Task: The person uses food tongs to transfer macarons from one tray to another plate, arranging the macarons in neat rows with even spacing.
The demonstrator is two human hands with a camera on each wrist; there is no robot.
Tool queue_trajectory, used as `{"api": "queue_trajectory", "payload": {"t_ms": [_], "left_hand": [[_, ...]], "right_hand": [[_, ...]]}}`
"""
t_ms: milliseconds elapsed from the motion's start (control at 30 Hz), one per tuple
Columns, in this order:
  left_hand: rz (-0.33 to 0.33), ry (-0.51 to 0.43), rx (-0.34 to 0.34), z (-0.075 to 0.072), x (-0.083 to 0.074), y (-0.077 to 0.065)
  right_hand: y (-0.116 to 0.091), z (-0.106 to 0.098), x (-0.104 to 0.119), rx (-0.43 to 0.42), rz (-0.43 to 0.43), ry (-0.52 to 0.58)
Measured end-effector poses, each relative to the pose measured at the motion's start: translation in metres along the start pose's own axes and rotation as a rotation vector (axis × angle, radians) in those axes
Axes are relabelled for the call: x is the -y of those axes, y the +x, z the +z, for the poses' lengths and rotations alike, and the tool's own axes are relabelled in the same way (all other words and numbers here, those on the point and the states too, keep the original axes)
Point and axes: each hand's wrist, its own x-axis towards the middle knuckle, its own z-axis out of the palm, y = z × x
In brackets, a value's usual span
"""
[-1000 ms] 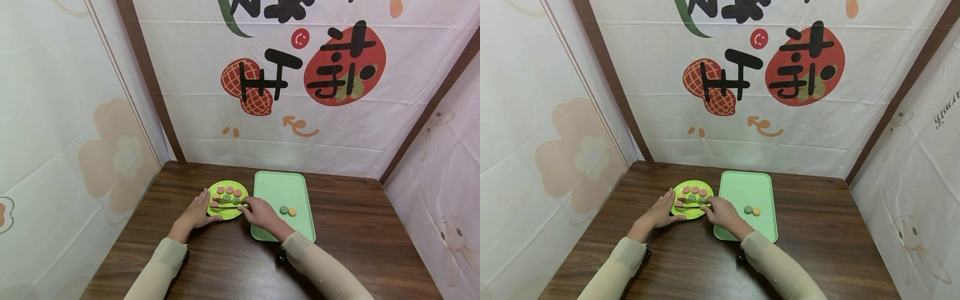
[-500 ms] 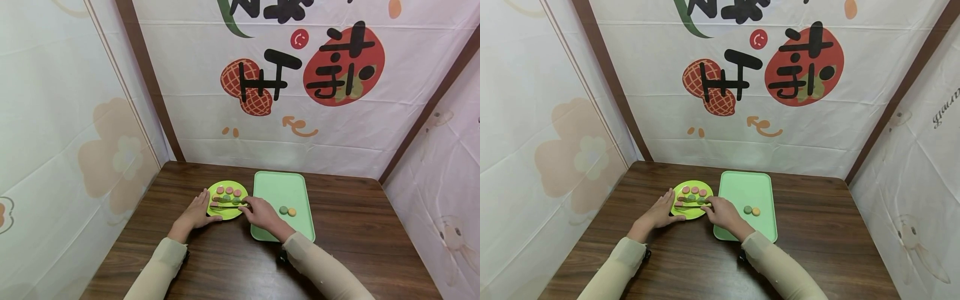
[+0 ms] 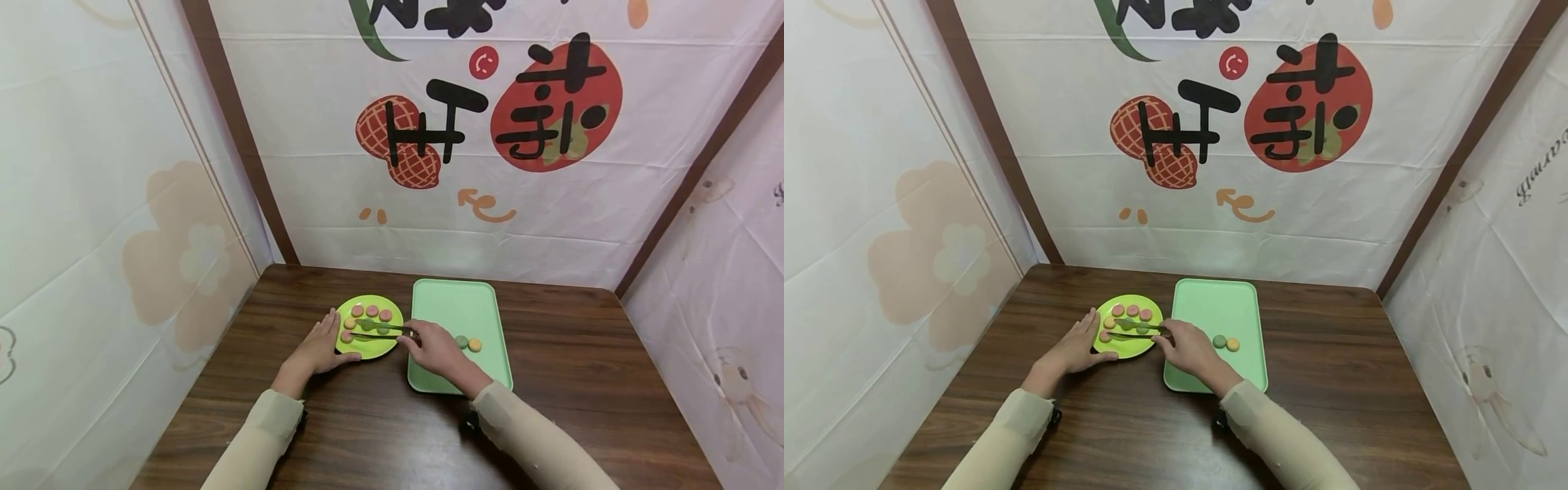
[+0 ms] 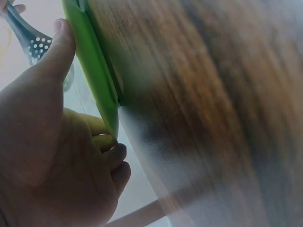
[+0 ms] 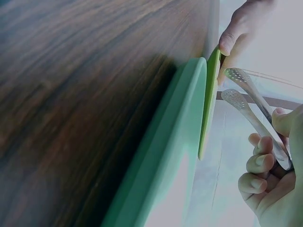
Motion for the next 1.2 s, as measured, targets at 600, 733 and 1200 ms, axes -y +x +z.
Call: {"api": "queue_trajectory", "payload": {"t_ms": [600,733,1200], "left_hand": [[0.008,0.013,-0.012,0.003,0.002,0.003],[0.007,0.011,-0.013,0.003,0.002,0.002],[-0.004,0.006,-0.009,0.003,0.003,0.003]], "right_hand": [[-0.027,-0.022,-0.012,-0.091,0.067,-0.003],[-0.033,-0.028,-0.016,-0.104,0.083,-0.007],[-0.05,-0.044,-0.033,-0.155,0.069,-0.002]]}}
